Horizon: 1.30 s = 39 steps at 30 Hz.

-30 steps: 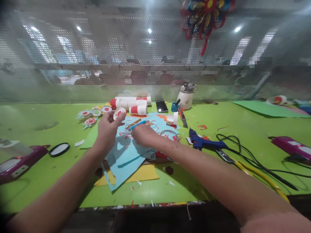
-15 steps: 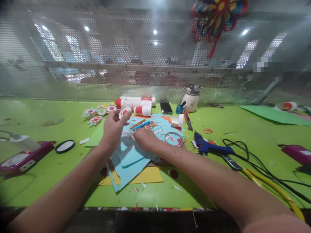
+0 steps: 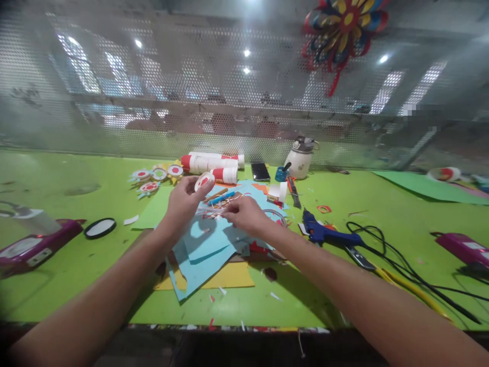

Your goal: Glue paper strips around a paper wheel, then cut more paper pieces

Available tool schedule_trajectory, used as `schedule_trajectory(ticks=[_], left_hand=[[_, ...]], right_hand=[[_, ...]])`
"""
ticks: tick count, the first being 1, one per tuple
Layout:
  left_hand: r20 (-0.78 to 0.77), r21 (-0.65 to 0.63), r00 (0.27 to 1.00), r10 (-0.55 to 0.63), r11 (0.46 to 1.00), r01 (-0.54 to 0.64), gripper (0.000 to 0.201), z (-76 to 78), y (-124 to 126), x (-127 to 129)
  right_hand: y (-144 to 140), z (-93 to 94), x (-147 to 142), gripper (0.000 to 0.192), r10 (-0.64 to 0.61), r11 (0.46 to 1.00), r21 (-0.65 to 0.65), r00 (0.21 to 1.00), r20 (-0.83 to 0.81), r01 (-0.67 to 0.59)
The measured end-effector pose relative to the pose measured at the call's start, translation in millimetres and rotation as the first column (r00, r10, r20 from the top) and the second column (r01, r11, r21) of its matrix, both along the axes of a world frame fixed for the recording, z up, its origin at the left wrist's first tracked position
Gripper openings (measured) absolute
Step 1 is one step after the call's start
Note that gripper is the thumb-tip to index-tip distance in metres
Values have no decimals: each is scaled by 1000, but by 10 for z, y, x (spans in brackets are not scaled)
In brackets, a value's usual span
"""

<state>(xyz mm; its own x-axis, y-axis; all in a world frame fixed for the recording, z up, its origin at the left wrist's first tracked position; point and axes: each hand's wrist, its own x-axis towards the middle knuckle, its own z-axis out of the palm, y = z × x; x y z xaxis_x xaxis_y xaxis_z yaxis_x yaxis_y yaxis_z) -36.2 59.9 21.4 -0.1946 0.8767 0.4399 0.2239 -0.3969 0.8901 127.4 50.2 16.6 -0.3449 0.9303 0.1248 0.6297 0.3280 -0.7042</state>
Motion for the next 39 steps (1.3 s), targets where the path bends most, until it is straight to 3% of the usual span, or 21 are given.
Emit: schedule_trajectory(ticks=[4,9,15,23,26,28,31,33,36,39], left_hand=[[-264,-82,962,-66,996,45,48,-4,-90,60],[-622,-129,755,-206,979,160,48,-125,-247,221],[-831,-79,495,-254,934,348,44,-252,-481,381],[-900,-95,352,-256,905,415,44,-275,-574,426],[-882,-121,376,-284,908,401,51,-232,-551,398],[-813,-117,486,-321,907,404,53,-188,-528,372],[-570,-137,701,-428,891,432,37,-123,-518,359],[-393,-214,773,-498,867,449,27,-101,-538,385],[-162,-339,793,-588,788,515,21,-100,-597,461],[-3,-380,796,-605,737,558,18,-107,-657,527]], right_hand=[[-224,124,266,16,-151,982,-158,930,-335,103],[-572,157,573,23,-292,947,-291,751,-593,138],[-777,78,691,23,-323,930,-358,648,-690,83],[-794,-57,671,19,-352,916,-393,616,-705,74],[-794,-96,679,20,-362,913,-402,608,-707,76],[-798,-115,680,20,-369,911,-404,603,-708,83],[-810,-137,672,20,-368,915,-393,596,-713,95],[-825,-142,658,18,-360,921,-374,596,-717,106],[-856,-129,621,15,-344,932,-337,612,-712,131],[-893,-99,572,14,-340,937,-306,630,-698,167]])
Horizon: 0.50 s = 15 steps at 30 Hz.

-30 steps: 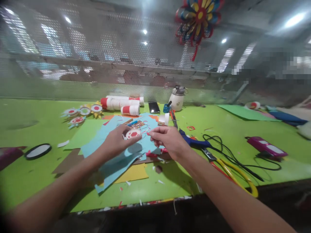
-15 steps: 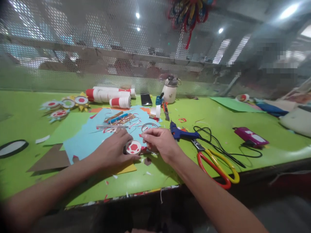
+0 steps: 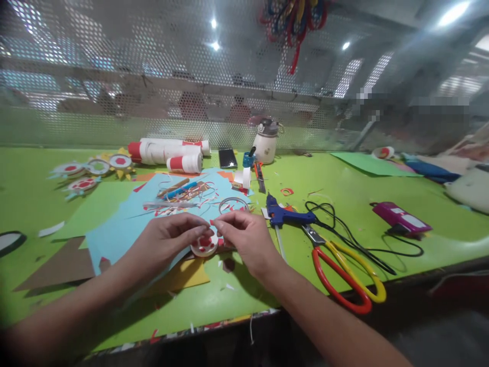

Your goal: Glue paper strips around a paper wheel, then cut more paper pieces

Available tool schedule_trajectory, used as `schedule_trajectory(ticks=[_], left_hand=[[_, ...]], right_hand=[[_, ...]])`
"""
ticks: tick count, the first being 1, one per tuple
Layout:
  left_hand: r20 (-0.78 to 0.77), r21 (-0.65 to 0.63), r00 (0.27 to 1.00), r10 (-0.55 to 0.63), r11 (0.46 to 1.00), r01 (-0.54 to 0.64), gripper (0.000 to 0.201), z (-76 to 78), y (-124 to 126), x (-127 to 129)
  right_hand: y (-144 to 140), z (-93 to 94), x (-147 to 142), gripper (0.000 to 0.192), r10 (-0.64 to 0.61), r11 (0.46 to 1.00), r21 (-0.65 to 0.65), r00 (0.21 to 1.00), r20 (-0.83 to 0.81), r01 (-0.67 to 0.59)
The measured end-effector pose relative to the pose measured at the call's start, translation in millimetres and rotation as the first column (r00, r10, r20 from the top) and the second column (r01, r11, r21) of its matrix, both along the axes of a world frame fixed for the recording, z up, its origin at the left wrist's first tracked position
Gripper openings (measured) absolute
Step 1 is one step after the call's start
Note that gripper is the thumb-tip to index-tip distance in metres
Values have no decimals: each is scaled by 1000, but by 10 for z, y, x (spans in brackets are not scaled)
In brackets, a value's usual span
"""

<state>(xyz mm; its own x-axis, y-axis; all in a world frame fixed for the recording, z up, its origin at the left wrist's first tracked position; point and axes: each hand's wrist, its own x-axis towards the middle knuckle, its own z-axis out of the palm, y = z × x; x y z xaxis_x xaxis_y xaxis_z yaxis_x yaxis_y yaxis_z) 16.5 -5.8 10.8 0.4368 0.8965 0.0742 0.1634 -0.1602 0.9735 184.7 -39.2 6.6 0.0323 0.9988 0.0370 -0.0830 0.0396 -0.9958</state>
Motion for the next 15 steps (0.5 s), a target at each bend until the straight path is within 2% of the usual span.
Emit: schedule_trajectory(ticks=[4,9,15], left_hand=[[76,-70,997,0,998,5,16,18,-49,38],[84,-109,996,18,994,-8,17,34,-60,38],[143,-200,988,-57,976,85,21,38,-43,-13]], right_hand=[[-31,6,-54,15,-21,1000,24,999,27,21],[-37,-31,-84,16,-17,999,44,998,52,15],[-63,2,-72,15,11,999,51,996,91,-15]])
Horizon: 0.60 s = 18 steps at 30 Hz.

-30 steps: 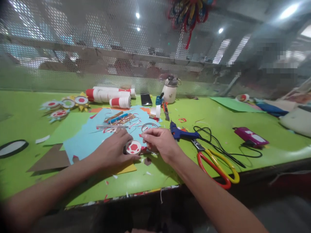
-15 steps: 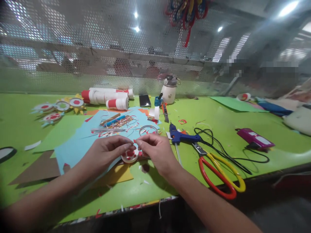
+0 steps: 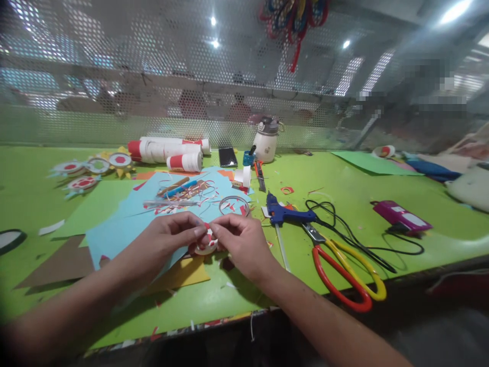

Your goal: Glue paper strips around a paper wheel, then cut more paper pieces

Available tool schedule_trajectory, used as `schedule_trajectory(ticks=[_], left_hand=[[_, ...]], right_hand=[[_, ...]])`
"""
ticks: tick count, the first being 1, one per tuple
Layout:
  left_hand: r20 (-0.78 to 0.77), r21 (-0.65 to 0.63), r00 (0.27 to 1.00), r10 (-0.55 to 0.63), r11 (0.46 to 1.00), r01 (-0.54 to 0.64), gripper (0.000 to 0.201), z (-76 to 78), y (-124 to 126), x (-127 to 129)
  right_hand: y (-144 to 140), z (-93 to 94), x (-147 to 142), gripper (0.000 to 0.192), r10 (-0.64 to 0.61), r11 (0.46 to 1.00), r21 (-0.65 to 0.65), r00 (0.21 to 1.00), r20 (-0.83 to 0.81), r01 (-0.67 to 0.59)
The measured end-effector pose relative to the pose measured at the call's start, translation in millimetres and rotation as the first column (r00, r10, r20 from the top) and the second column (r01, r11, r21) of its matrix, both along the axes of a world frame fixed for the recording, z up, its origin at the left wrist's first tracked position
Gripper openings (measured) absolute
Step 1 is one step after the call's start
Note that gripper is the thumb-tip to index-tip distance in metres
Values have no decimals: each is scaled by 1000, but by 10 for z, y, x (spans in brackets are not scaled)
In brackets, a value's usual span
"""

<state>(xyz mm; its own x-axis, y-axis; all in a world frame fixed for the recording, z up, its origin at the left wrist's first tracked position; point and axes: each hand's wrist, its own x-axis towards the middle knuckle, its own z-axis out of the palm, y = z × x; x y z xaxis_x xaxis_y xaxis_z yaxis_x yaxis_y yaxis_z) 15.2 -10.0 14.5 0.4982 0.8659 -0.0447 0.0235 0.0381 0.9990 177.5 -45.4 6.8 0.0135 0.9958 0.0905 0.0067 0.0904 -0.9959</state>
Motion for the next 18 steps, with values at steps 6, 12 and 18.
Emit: schedule_trajectory(ticks=[6,12,18], left_hand=[[33,-26,998,-48,998,49,19,14,25,-45],[-32,17,991,-130,991,130,18,20,35,-68],[-88,67,987,-135,988,141,17,58,17,-65]], right_hand=[[28,-10,41,18,-2,1000,-1,1000,-29,2],[35,40,20,19,68,998,-5,998,12,-68],[30,40,40,21,130,991,-41,991,13,-130]])
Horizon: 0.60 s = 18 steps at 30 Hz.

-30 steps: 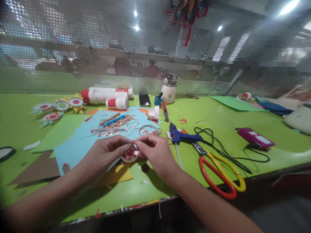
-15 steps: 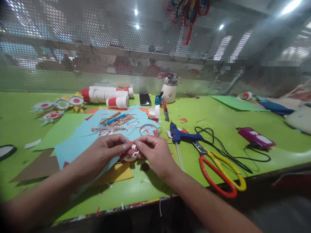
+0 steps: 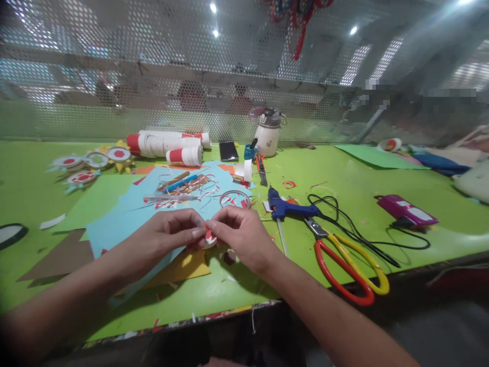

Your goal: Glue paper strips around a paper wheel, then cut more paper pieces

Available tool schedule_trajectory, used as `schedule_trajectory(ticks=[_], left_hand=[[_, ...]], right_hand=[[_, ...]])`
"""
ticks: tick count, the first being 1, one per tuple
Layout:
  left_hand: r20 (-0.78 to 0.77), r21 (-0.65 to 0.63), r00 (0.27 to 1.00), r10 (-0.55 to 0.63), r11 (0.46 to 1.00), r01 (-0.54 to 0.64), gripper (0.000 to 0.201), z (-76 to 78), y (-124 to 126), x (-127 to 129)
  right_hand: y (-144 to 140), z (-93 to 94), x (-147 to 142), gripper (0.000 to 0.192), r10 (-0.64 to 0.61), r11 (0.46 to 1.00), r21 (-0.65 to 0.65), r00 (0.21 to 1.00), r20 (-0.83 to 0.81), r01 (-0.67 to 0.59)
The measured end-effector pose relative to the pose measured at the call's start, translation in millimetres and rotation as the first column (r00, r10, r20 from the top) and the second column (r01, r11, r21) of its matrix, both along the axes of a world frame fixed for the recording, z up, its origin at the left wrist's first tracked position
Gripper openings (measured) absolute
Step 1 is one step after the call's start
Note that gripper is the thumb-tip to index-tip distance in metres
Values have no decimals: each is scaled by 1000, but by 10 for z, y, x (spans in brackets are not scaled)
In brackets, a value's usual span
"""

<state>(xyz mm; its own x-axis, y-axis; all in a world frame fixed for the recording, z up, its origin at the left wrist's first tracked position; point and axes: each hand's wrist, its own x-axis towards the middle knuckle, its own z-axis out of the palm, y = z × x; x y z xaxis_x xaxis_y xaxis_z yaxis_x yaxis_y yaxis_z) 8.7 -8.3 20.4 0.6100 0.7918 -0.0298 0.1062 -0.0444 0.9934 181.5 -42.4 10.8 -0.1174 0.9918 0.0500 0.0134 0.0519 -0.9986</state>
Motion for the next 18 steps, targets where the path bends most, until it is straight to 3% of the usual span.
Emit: schedule_trajectory(ticks=[5,18], left_hand=[[11,-30,1000,27,999,-27,19,-14,1,13],[40,-130,995,90,988,-84,19,5,-46,49]], right_hand=[[16,-53,25,21,9,999,-50,999,-40,-11],[-15,-7,-38,16,-99,993,60,995,21,97]])
